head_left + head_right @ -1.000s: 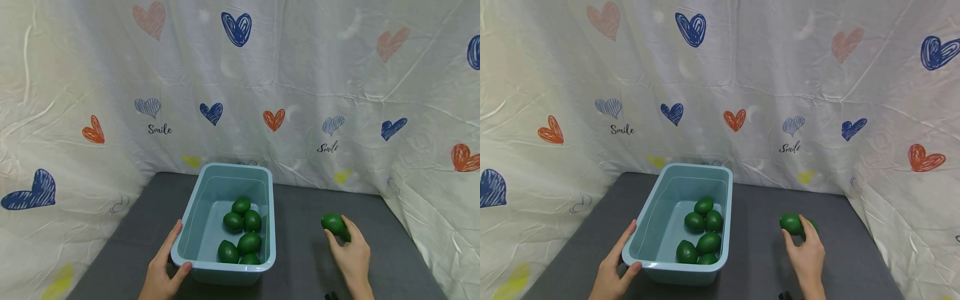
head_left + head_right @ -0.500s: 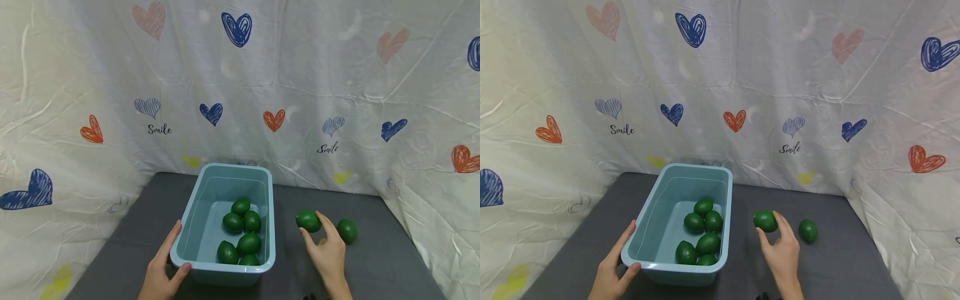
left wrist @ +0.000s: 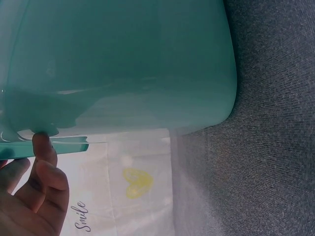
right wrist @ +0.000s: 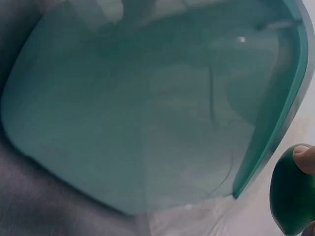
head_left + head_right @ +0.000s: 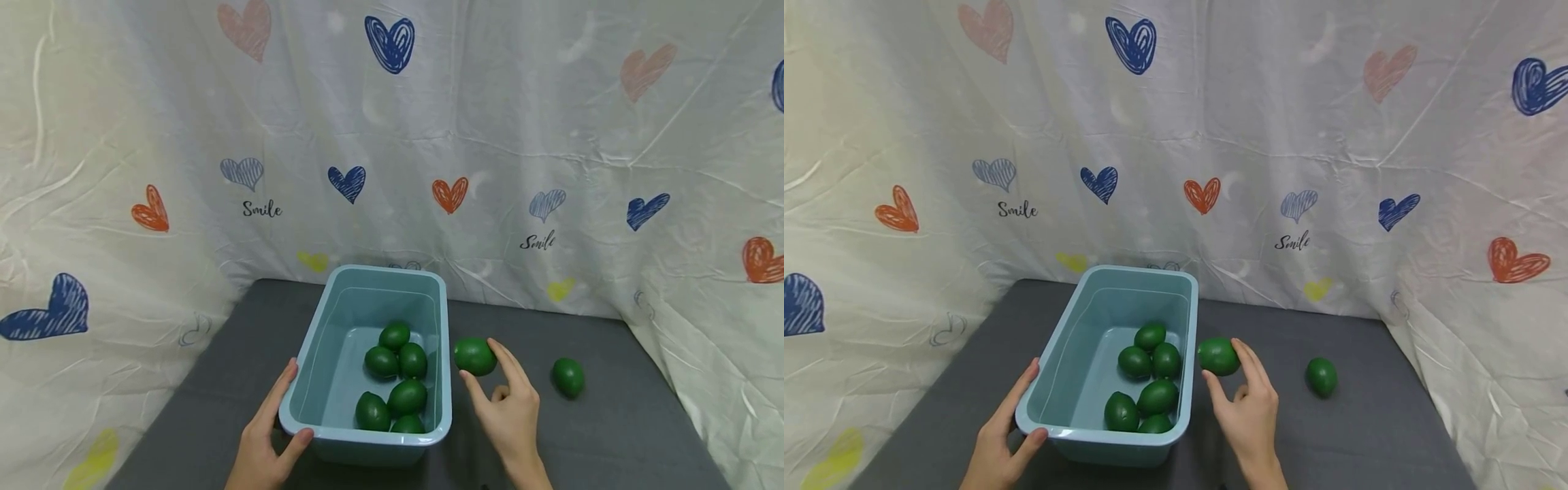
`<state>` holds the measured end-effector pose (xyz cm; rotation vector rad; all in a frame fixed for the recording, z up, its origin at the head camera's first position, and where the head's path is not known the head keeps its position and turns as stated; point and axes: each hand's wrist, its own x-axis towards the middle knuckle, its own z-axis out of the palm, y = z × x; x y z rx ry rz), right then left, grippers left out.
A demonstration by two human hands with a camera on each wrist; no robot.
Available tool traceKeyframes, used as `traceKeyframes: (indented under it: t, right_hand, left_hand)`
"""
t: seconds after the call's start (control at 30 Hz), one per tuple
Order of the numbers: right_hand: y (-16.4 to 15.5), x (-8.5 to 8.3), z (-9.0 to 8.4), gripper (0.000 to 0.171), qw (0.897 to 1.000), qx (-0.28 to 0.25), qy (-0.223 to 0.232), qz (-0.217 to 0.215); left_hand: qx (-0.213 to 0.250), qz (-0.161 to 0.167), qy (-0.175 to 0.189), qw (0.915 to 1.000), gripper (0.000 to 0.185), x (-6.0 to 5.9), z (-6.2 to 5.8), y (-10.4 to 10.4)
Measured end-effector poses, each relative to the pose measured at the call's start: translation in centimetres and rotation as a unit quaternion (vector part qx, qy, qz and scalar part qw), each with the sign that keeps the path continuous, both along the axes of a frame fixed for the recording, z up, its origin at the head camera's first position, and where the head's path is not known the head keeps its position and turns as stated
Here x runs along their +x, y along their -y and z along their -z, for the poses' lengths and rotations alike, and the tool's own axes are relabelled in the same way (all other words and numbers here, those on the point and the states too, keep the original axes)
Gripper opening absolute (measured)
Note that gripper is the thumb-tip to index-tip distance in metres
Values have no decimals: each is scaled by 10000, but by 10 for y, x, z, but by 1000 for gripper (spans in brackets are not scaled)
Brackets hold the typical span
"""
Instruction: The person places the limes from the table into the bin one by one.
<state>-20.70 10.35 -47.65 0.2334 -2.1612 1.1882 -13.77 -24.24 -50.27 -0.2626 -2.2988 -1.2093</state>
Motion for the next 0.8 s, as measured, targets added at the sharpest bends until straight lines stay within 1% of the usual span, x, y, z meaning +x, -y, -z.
traceKeyframes:
  t: [0.17, 0.37, 0.63, 0.8]
  right_hand:
    - [8, 4, -7, 69, 9998, -119, -117, -128]
    - [16, 4, -12, 69, 9992, -185, -170, -296]
    - [31, 7, -16, 70, 9976, -324, -124, -596]
    - [42, 8, -17, 69, 9958, -321, -155, -845]
  left_hand:
    - [-40, -32, 53, 10000, 95, 0, 0, 0]
    - [-26, -10, 9, 10000, 95, 1, 0, 0]
    - [-72, -70, 129, 9999, 93, 1, 0, 0]
    - [12, 22, 21, 10000, 94, 0, 0, 1]
